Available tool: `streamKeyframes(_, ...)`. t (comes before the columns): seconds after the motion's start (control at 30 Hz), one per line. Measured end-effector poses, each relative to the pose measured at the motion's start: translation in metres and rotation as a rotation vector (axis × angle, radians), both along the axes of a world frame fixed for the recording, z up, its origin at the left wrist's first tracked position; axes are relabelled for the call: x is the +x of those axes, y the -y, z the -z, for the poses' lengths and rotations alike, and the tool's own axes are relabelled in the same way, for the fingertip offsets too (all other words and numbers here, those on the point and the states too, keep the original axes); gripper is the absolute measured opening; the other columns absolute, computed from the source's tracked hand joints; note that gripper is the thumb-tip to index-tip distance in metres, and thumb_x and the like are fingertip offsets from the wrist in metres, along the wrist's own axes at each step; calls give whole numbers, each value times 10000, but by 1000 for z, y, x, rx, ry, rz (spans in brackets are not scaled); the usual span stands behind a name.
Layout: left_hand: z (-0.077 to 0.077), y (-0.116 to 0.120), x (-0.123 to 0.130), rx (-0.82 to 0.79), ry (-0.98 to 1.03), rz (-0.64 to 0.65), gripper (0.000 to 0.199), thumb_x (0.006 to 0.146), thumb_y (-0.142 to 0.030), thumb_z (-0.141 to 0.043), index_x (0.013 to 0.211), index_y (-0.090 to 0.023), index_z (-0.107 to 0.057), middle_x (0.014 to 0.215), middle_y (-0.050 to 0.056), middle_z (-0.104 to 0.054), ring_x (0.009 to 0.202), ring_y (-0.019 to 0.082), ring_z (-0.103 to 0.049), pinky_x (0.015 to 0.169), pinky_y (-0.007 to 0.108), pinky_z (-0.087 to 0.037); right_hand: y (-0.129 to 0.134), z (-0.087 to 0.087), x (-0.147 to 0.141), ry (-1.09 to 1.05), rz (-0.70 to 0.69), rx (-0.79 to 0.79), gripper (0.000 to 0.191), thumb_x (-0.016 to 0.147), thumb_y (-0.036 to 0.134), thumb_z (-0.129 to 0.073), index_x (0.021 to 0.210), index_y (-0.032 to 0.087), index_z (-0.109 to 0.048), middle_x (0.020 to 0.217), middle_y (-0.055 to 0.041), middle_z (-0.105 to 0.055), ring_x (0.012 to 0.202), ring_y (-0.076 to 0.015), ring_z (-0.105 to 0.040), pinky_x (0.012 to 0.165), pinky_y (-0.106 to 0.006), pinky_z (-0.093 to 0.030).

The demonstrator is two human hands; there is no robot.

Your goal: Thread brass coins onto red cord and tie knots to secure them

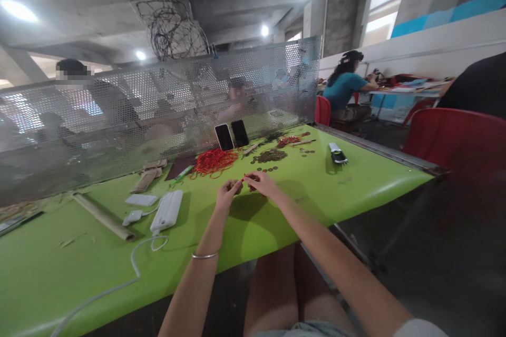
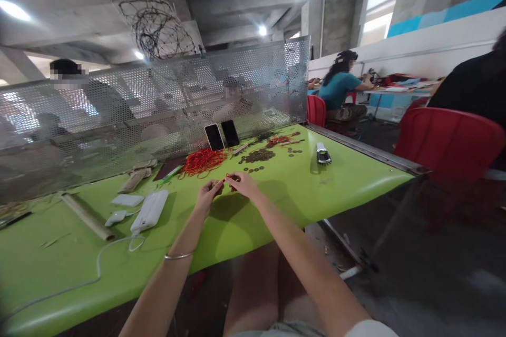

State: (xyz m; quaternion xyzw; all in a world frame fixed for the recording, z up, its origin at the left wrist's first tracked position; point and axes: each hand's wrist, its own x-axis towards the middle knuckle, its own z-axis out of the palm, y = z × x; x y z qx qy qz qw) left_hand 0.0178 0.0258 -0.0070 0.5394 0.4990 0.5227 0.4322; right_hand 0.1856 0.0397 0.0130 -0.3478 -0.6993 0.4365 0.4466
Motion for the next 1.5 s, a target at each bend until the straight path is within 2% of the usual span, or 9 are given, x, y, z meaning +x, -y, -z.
streamKeyframes(0.2, -3, 2, 3, -16, 55, 1, 234, 852, -302, -541, 999, -123, -575, 949, 52, -615, 784, 149, -603, 694, 336, -512, -1, 1, -1, -3, 10, 8, 321, 811, 411, -561, 920, 116, -625, 753, -67, -654, 564, -108, -598, 539, -218, -474)
streamKeyframes(0.4, -8, 6, 3, -27, 129, 0, 374, 794, -486, -536, 758, -126, -631, 723, 44, -643, 674, 138, -614, 683, 274, -483, -2, 1, -1, -11, -9, 51, 265, 831, 354, -556, 981, 140, -599, 886, -81, -656, 638, -116, -608, 611, -248, -506)
streamKeyframes(0.53, -6, 5, 3, -51, 120, 5, 259, 849, -354, -528, 935, -120, -600, 888, 50, -629, 765, 150, -608, 705, 327, -503, -1, 2, -3, -1, -68, 84, 204, 847, 303, -536, 981, 160, -590, 879, -60, -650, 668, -117, -610, 642, -255, -513)
streamKeyframes(0.63, -5, 3, 4, -70, 101, 3, 274, 861, -294, -526, 1085, -138, -543, 1057, 72, -587, 877, 178, -595, 743, 374, -509, 0, 2, -3, 20, -95, 107, 171, 847, 273, -532, 965, 167, -595, 853, -45, -647, 687, -124, -610, 650, -265, -514)
streamKeyframes(0.9, -2, 1, 5, -67, 102, 38, 295, 862, -304, -522, 1108, -142, -536, 1097, 82, -574, 923, 194, -586, 776, 395, -500, -1, 0, -3, 27, -65, 172, 157, 845, 244, -526, 963, 165, -593, 957, -62, -616, 876, -153, -581, 837, -320, -470)
streamKeyframes(1.07, 0, 0, 4, -80, 110, 54, 288, 861, -303, -524, 1098, -141, -541, 1089, 80, -577, 918, 191, -586, 772, 391, -501, -3, 3, -3, 21, -41, 169, 170, 835, 261, -541, 974, 175, -587, 1014, -65, -577, 931, -159, -546, 887, -340, -438)
streamKeyframes(1.13, 1, 1, 3, -89, 114, 59, 287, 862, -307, -522, 1093, -140, -542, 1079, 78, -580, 908, 188, -589, 766, 387, -502, -3, 4, -3, 21, -44, 150, 181, 833, 275, -544, 981, 178, -582, 1027, -68, -567, 934, -162, -545, 871, -338, -449)
streamKeyframes(1.3, -1, 4, 4, -108, 132, 78, 277, 864, -306, -519, 1083, -140, -547, 1069, 76, -584, 898, 184, -591, 761, 381, -504, 0, 2, -2, 26, -119, 74, 166, 866, 267, -480, 1002, 202, -552, 972, -56, -590, 836, -142, -593, 664, -245, -517)
streamKeyframes(1.5, -5, 7, 7, -139, 154, 118, 257, 866, -307, -516, 1053, -136, -557, 1013, 65, -598, 833, 163, -599, 715, 349, -514, 2, 0, -2, 32, -146, 92, 157, 878, 238, -442, 998, 199, -534, 946, -50, -597, 819, -137, -599, 642, -233, -515)
